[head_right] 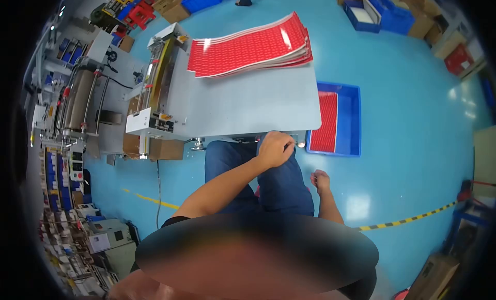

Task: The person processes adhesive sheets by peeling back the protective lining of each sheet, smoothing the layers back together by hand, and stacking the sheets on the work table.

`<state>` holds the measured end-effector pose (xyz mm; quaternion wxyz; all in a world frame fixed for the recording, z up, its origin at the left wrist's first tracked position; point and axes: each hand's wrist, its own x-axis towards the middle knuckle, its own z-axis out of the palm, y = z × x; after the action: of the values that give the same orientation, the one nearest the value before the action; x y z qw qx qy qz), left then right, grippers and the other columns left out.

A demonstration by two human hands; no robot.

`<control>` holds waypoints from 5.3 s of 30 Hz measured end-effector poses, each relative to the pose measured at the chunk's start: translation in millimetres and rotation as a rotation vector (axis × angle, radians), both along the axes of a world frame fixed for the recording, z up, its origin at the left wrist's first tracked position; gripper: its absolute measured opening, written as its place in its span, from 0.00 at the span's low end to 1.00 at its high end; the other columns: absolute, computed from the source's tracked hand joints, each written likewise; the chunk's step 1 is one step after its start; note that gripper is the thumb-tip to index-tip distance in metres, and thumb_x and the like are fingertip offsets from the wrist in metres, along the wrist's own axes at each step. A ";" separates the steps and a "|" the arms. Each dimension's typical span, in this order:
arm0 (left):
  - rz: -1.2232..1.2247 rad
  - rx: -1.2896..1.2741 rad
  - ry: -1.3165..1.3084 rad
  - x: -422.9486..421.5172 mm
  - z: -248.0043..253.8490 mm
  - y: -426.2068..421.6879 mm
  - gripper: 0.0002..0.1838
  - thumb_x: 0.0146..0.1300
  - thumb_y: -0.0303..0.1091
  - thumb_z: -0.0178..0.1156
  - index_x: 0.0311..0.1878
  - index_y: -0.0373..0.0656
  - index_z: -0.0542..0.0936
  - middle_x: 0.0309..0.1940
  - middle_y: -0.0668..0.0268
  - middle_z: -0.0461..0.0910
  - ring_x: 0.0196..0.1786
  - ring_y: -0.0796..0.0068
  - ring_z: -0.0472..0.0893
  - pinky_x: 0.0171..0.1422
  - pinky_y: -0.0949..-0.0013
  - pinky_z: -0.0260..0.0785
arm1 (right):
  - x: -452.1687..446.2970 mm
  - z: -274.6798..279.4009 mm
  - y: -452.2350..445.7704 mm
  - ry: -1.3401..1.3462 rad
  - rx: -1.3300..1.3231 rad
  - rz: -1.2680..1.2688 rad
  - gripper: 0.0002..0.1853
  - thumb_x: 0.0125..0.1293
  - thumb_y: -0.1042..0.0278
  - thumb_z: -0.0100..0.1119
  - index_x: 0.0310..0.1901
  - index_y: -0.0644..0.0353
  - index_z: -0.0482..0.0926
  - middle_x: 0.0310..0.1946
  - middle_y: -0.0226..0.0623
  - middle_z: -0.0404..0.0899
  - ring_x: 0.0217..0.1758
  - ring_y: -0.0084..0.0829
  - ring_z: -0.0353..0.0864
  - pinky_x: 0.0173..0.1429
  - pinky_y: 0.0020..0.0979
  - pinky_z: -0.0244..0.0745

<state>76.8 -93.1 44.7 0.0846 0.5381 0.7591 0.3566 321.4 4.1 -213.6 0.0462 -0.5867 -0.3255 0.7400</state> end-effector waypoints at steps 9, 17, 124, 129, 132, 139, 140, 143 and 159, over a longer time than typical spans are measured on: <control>-0.008 -0.142 0.138 13.2 -4.3 -29.2 0.15 0.62 0.44 0.62 0.45 0.45 0.84 0.54 0.59 0.82 0.69 0.55 0.70 0.75 0.41 0.50 | -76.8 138.2 58.1 0.316 0.315 0.061 0.11 0.73 0.65 0.56 0.53 0.57 0.76 0.42 0.34 0.84 0.37 0.24 0.82 0.40 0.26 0.78; 0.072 -0.097 -0.330 -24.5 100.0 -87.7 0.19 0.64 0.44 0.64 0.52 0.40 0.82 0.49 0.54 0.83 0.52 0.56 0.83 0.59 0.61 0.74 | -147.9 252.0 -2.8 0.488 0.498 0.423 0.15 0.71 0.67 0.56 0.56 0.62 0.77 0.43 0.36 0.86 0.37 0.22 0.82 0.41 0.25 0.76; -0.182 0.354 0.606 -62.4 340.4 -149.7 0.24 0.70 0.34 0.47 0.65 0.32 0.69 0.65 0.49 0.71 0.68 0.60 0.72 0.75 0.60 0.60 | -150.3 230.3 -44.1 0.376 1.034 0.524 0.07 0.69 0.72 0.60 0.44 0.63 0.82 0.39 0.32 0.86 0.42 0.20 0.82 0.48 0.24 0.76; -0.070 0.850 0.915 -74.0 407.8 -196.2 0.24 0.70 0.34 0.46 0.66 0.32 0.68 0.65 0.49 0.71 0.68 0.60 0.72 0.75 0.60 0.60 | -153.6 230.0 -46.0 0.368 0.966 0.504 0.06 0.68 0.74 0.60 0.44 0.63 0.82 0.38 0.30 0.85 0.40 0.19 0.81 0.47 0.23 0.75; 0.014 1.193 1.108 -83.0 462.5 -223.9 0.24 0.70 0.34 0.46 0.66 0.32 0.68 0.65 0.49 0.70 0.68 0.60 0.71 0.76 0.60 0.60 | -157.1 233.9 -45.4 0.370 0.959 0.521 0.07 0.68 0.73 0.60 0.45 0.63 0.82 0.37 0.30 0.85 0.39 0.19 0.80 0.47 0.22 0.75; 0.124 1.021 0.779 -154.7 429.9 -159.4 0.20 0.65 0.26 0.57 0.60 0.38 0.74 0.57 0.57 0.78 0.61 0.66 0.76 0.67 0.66 0.65 | -177.7 256.4 -57.5 0.352 1.005 0.685 0.11 0.67 0.66 0.63 0.48 0.61 0.82 0.35 0.34 0.85 0.38 0.23 0.82 0.45 0.27 0.77; 0.266 0.905 0.513 -179.3 393.1 -141.9 0.16 0.62 0.34 0.65 0.51 0.39 0.79 0.50 0.59 0.81 0.53 0.64 0.79 0.61 0.64 0.69 | -181.7 259.7 -63.0 0.352 1.040 0.721 0.11 0.67 0.67 0.62 0.48 0.62 0.82 0.34 0.33 0.85 0.37 0.22 0.82 0.45 0.26 0.77; 0.510 0.456 0.335 -245.9 275.7 -106.2 0.15 0.62 0.40 0.64 0.45 0.39 0.82 0.45 0.54 0.84 0.50 0.52 0.81 0.56 0.57 0.72 | -185.5 272.7 -75.2 0.275 1.295 0.811 0.12 0.64 0.65 0.63 0.46 0.59 0.83 0.35 0.39 0.87 0.38 0.32 0.87 0.43 0.30 0.79; 0.930 -0.317 -0.161 -344.9 52.9 -65.1 0.24 0.69 0.50 0.52 0.47 0.37 0.85 0.47 0.45 0.84 0.53 0.43 0.82 0.60 0.48 0.73 | -195.7 275.5 -72.1 0.221 1.378 0.702 0.07 0.63 0.66 0.62 0.40 0.56 0.84 0.34 0.38 0.85 0.37 0.40 0.86 0.42 0.37 0.80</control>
<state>-268.0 -158.1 97.7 0.0556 0.0936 0.9546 0.2773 125.7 -68.0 61.9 0.1953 -0.2113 -0.8720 0.3961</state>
